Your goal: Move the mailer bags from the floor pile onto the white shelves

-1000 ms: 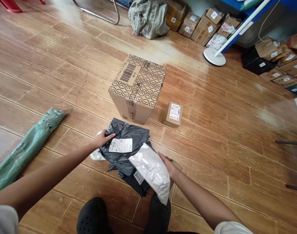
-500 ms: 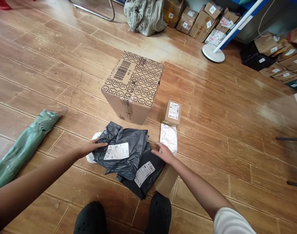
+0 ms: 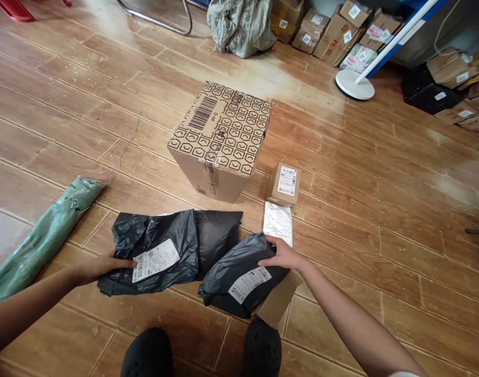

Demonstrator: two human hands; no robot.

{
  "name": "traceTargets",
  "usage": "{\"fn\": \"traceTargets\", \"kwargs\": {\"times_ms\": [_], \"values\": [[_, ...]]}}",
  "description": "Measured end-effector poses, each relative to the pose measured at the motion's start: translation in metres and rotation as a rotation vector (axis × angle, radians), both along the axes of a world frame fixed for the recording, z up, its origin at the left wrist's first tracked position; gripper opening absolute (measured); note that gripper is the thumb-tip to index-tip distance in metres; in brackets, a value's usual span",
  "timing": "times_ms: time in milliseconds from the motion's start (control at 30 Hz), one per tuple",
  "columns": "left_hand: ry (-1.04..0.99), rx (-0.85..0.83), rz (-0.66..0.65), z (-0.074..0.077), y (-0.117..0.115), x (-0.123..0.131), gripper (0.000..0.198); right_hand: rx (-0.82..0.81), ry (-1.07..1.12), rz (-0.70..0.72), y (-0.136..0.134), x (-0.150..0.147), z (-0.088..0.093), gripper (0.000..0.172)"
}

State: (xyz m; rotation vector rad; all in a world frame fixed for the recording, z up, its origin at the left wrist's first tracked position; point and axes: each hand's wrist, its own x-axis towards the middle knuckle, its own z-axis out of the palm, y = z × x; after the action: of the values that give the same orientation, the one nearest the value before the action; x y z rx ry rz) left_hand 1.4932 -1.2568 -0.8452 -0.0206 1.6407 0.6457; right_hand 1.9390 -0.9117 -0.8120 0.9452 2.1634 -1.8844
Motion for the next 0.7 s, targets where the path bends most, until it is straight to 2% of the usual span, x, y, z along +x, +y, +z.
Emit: {"fn": "traceTargets", "kwargs": {"times_ms": [100, 167, 267, 333, 400, 500, 600, 700], "values": [[0.028, 0.016, 0.025, -0.009, -0.023, 0.022, 0.076, -0.263, -0.073, -0.262, 0.006, 0.009, 0.008, 0.058], [0.074, 0.047, 0.047, -0.013, -0.028, 0.039, 0.079, -0.467, -0.105, -0.417, -0.005, -0.005, 0.008, 0.057], [-0.062, 0.042, 0.154, -0.013, -0.023, 0.053, 0.077, -0.735, -0.137, -0.485, -0.046, -0.06, 0.002, 0.053], [-0.194, 0.055, 0.275, -0.01, -0.02, 0.051, 0.079, -0.805, -0.11, -0.466, -0.085, -0.11, -0.01, 0.05], [-0.266, 0.102, 0.369, -0.006, -0.02, 0.044, 0.086, -0.733, -0.064, -0.491, -0.121, -0.157, -0.029, 0.05], [-0.275, 0.099, 0.398, -0.002, -0.024, 0.035, 0.092, -0.37, -0.056, -0.453, -0.155, -0.202, -0.06, 0.048], [-0.165, 0.079, 0.317, -0.003, -0.03, 0.033, 0.074, -0.005, -0.111, -0.282, -0.16, -0.208, -0.073, 0.055], [-0.145, 0.16, 0.198, -0.006, -0.043, 0.026, 0.068, 0.256, -0.01, -0.173, -0.142, -0.187, -0.07, 0.062]]}}
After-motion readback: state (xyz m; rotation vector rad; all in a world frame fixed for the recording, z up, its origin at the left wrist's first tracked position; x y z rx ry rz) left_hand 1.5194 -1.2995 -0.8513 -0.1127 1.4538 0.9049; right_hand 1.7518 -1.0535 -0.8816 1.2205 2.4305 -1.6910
